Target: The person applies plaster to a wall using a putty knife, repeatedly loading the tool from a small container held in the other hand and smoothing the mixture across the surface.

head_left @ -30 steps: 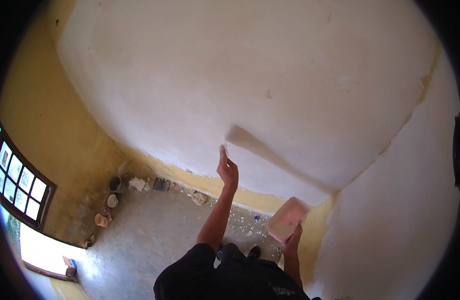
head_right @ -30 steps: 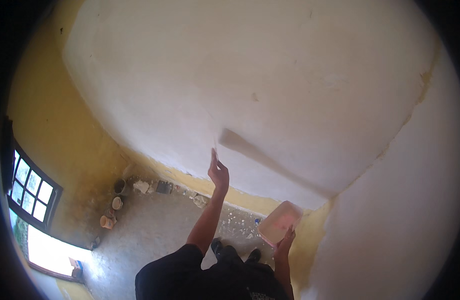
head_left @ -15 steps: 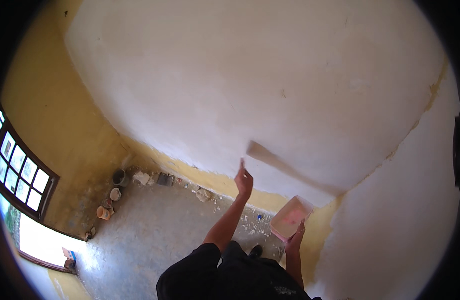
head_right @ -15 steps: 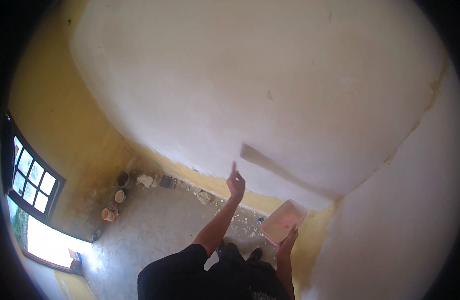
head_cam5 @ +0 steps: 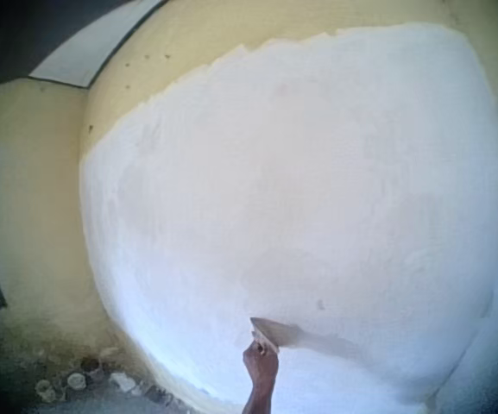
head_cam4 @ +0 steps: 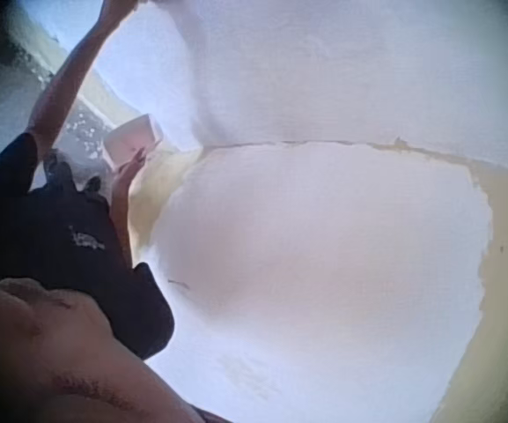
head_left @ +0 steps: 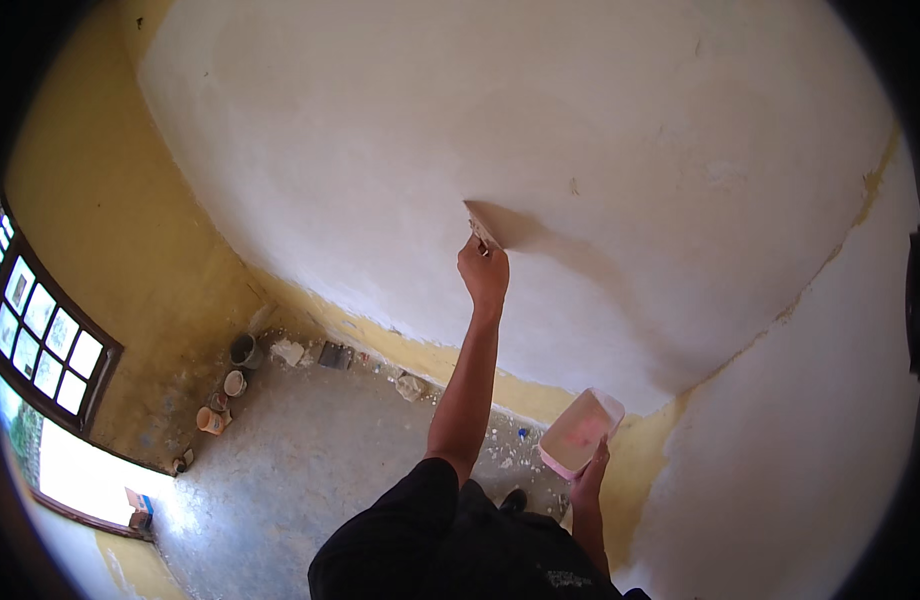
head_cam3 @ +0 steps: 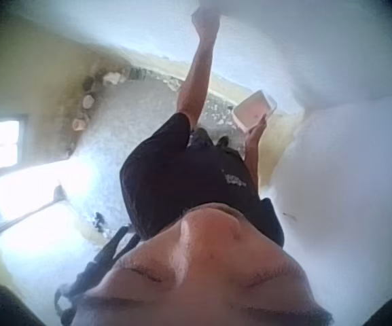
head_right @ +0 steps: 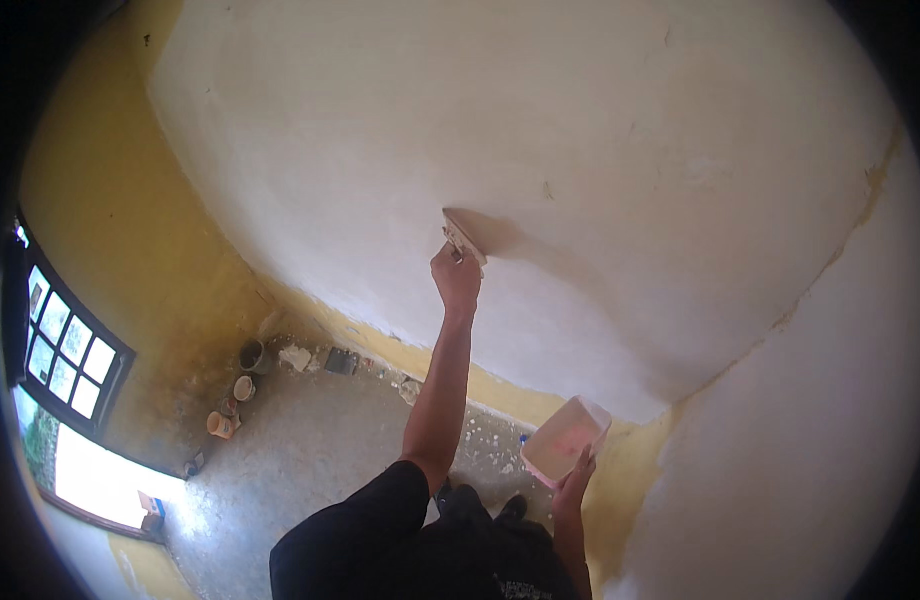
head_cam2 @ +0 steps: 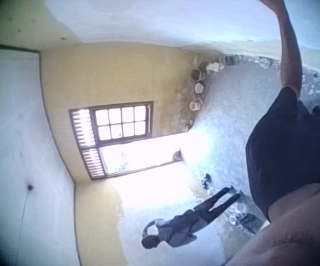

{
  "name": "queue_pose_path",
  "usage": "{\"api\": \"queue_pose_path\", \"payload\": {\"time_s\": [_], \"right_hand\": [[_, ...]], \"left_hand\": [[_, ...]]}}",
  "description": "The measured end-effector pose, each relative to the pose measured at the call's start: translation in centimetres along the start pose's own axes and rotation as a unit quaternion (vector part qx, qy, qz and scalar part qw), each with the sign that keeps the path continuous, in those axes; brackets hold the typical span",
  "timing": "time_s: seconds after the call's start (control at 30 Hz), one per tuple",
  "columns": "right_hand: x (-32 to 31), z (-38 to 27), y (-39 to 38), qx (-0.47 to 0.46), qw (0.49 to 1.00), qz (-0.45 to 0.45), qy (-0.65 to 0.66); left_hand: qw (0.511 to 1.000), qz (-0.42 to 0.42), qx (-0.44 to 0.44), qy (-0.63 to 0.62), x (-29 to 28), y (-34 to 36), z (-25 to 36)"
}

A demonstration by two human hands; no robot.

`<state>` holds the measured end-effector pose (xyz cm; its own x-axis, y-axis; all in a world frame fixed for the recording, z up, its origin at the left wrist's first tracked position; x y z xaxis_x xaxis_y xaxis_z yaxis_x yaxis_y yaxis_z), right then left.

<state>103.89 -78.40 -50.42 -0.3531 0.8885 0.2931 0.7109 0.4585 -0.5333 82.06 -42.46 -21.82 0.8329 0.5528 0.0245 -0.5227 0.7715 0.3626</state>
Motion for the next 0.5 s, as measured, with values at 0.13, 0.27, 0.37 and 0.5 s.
{"api": "queue_pose_path", "payload": {"time_s": [0.13,0.27,0.37,0.5], "right_hand": [[0.0,-1.1,0.9,-0.022,0.998,-0.04,0.041],[0.6,-1.8,0.0,-0.011,0.998,-0.049,0.042],[0.5,-2.8,-0.5,-0.003,0.997,-0.052,0.051],[-0.2,-3.8,-1.0,-0.031,0.996,-0.05,0.063]], "left_hand": [[0.938,-0.161,-0.179,-0.25,1.3,-3.1,2.8],[0.903,-0.194,-0.247,-0.293,-1.4,-2.8,1.0],[0.968,-0.085,-0.101,-0.213,-3.6,-1.2,-0.5],[0.983,0.106,0.114,0.099,-2.3,-3.1,-2.1]]}}
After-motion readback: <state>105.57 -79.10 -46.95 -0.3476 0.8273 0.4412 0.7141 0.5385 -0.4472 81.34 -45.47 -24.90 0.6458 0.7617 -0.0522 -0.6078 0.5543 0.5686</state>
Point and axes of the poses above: each hand's wrist, its own y-axis towards the middle knuckle, its own x-axis out of the palm, z = x × y, the point moved 9 cm from there along y, towards the middle knuckle, and after that the axes turned 12 degrees about z, right-handed, at the moved point
